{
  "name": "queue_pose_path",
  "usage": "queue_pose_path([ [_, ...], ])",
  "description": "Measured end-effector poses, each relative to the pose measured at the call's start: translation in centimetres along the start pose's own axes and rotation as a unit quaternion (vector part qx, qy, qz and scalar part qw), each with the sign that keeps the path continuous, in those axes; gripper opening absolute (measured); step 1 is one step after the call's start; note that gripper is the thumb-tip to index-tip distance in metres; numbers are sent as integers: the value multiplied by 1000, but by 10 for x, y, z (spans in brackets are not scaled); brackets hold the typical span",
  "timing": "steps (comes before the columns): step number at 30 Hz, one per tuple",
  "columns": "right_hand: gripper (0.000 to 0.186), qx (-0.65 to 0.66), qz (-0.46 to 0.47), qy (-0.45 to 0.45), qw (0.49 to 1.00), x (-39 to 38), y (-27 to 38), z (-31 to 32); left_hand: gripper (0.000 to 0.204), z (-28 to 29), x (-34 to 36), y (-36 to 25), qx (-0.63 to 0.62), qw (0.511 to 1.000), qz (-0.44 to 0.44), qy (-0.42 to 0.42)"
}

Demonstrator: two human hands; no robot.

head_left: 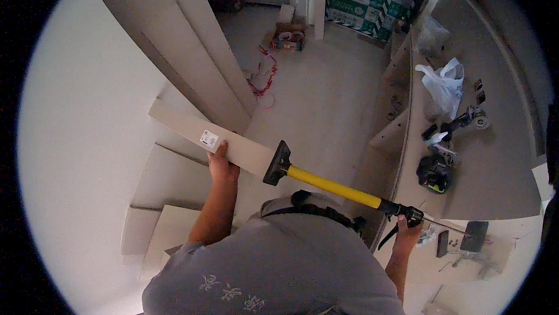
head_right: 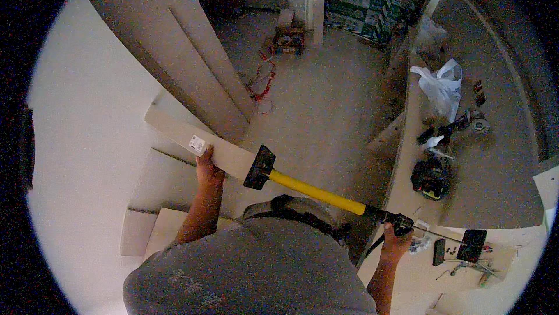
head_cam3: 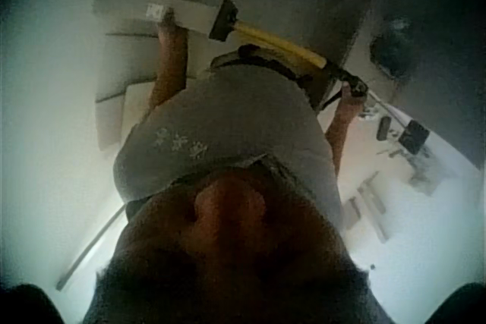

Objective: The person uses a long spreader clamp to position and hold a wooden cabinet panel in place before securing it with screws using a power drill.

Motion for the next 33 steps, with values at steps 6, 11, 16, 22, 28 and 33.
queue_pose_path([
  [6,45,-71,-131,21,989,-5,20,18,41,75,43,56,-21,994,99,49],
  [11,45,-9,-42,6,999,1,4,-12,45,89,62,25,115,982,76,130],
  [16,55,-118,-74,-6,990,-2,27,-2,45,90,66,4,80,988,71,108],
  [22,53,-110,-88,-6,990,-5,23,-1,51,51,37,-14,87,988,96,88],
  [28,47,-116,-81,-18,990,-17,18,6,58,33,17,-15,106,983,58,137],
  [33,61,-70,-75,-10,995,-29,49,16,61,57,17,-12,97,982,79,141],
])
Point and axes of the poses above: each hand's wrist, its own x-axis towards the middle knuckle, its own z-axis out of the back of the hand, y = z × x, the point moved 5 cm from there along x, towards the middle knuckle, and after that the axes turned 13 degrees about y, right-handed, at the moved point
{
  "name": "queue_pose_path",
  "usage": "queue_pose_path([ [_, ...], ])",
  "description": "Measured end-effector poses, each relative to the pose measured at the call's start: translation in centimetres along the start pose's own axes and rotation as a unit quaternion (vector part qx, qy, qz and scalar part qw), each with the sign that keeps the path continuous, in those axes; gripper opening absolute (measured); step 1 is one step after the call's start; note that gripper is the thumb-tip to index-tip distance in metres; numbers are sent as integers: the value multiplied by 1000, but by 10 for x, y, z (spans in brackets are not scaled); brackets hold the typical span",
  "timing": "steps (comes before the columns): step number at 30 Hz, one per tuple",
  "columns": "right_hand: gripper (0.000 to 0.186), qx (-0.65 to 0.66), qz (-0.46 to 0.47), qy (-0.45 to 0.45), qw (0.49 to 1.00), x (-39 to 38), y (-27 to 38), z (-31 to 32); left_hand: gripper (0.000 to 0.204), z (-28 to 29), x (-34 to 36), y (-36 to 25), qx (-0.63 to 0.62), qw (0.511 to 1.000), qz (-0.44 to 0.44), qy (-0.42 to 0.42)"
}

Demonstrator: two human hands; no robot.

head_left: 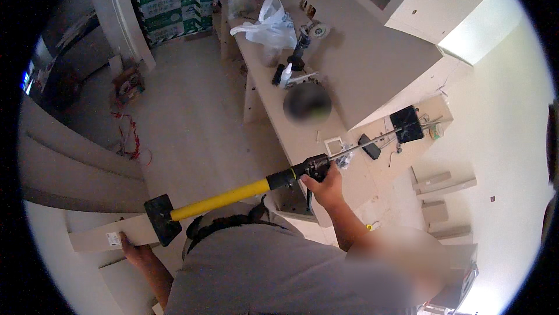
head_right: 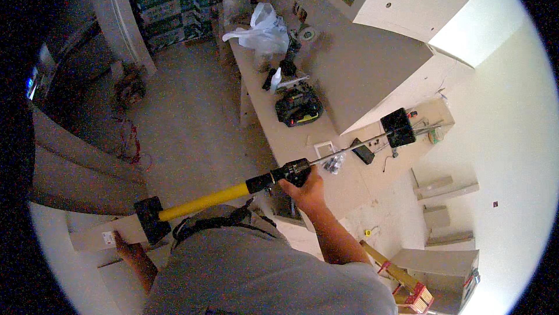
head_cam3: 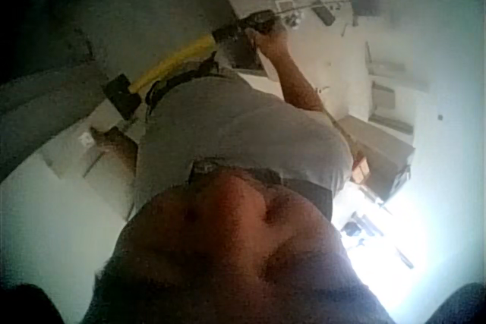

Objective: The person uses a long spreader clamp to position and hold a wooden cabinet panel in place before securing it with screws using a power drill.

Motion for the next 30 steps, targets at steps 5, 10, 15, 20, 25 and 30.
queue_pose_path([
  [5,55,-6,36,-10,999,-10,19,15,58,-18,-5,-6,10,1000,10,-17],
  [10,60,44,91,-19,995,-12,54,42,54,-22,-2,-9,-17,1000,14,-4],
  [15,62,60,84,-8,995,-30,76,24,51,-3,7,8,14,994,98,48],
  [20,66,20,60,-6,998,-27,75,19,51,-40,0,9,52,982,142,116],
  [25,66,-4,59,9,998,-25,78,27,50,-3,-3,34,52,979,157,123],
  [30,66,-21,63,30,997,-25,88,15,49,40,-10,64,76,977,155,128],
])
Point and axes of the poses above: each hand's wrist, its own x-axis towards the middle knuckle, its own z-axis out of the back of the hand, y = z × x, the point moved 5 cm from there along x, towards the middle knuckle, and after that the axes turned 13 degrees about y, right-handed, at the moved point
